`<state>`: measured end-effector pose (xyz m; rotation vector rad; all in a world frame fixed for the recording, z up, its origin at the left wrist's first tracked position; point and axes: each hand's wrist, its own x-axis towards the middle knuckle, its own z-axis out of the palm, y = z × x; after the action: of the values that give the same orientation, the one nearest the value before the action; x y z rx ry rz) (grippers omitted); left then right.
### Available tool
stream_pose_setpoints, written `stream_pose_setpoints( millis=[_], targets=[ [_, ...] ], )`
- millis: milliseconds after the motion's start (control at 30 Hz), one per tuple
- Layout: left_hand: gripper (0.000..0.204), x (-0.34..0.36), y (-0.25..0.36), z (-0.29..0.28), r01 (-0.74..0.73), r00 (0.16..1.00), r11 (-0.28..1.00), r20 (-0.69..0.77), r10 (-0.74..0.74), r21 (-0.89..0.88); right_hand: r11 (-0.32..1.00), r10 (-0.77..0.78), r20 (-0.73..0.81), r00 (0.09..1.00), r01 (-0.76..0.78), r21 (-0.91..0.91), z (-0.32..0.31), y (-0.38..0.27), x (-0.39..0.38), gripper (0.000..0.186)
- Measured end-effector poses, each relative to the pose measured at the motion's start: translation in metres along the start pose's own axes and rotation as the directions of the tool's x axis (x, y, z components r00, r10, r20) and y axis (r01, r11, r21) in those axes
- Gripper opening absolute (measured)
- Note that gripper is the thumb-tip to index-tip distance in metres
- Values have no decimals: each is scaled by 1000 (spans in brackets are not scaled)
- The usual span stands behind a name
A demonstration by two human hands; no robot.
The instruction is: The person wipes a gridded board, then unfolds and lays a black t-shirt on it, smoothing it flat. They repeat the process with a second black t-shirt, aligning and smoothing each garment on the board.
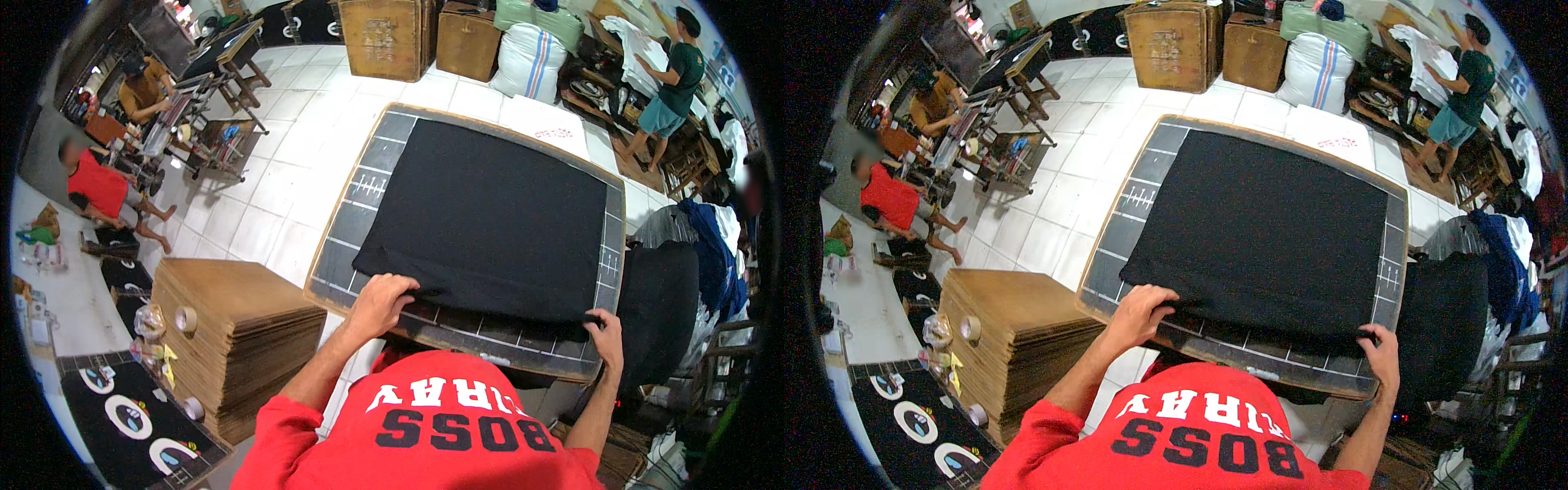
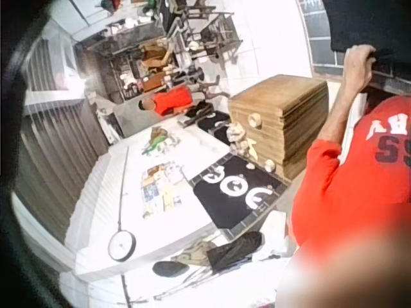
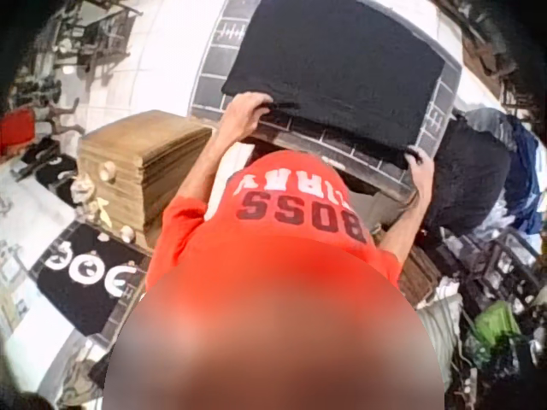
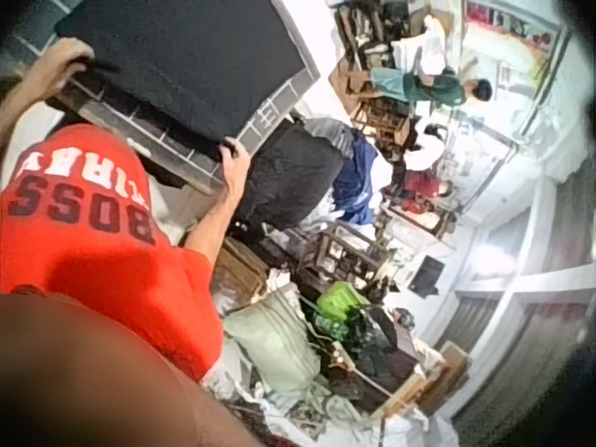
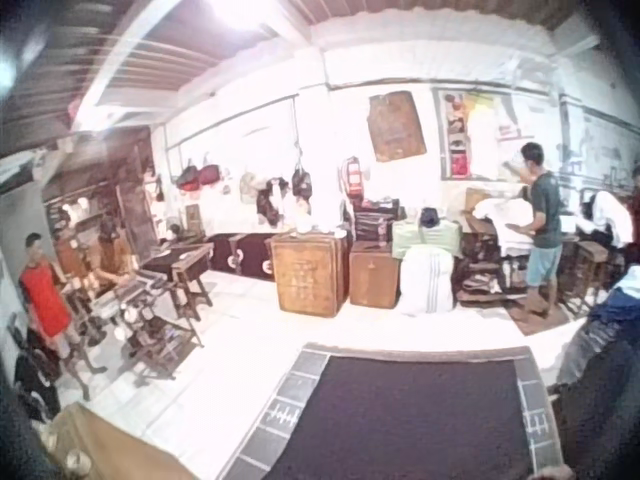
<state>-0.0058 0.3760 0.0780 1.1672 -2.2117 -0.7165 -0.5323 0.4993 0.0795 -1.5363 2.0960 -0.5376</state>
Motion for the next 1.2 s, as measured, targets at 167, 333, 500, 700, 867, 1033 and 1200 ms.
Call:
stream_pose_setpoints(
  millis=[167,333,500,700,867,1033,1200],
  targets=[
    [26,-74,13,-5,50,995,998,83,-46,-44,981,2,46,999,-11,196,2,10,-56,22],
    [28,-108,11,-9,46,991,999,129,-42,-27,988,85,211,974,-110,110,-1,26,-89,31],
    [30,-139,9,-9,43,962,999,268,-48,23,998,53,267,962,-39,-58,2,23,-134,36],
    [32,-187,12,0,65,940,979,318,-125,193,964,31,377,926,72,-257,26,19,-188,32],
    [23,-224,1,13,55,958,952,255,-135,300,930,-101,320,942,204,-304,61,22,-230,26],
    [23,-245,-19,39,74,980,950,154,-125,304,811,-165,295,941,300,-502,88,24,-247,21],
    [18,-249,-48,71,99,990,944,63,-125,315,769,57,220,974,98,-632,133,42,-232,22]
  ],
)
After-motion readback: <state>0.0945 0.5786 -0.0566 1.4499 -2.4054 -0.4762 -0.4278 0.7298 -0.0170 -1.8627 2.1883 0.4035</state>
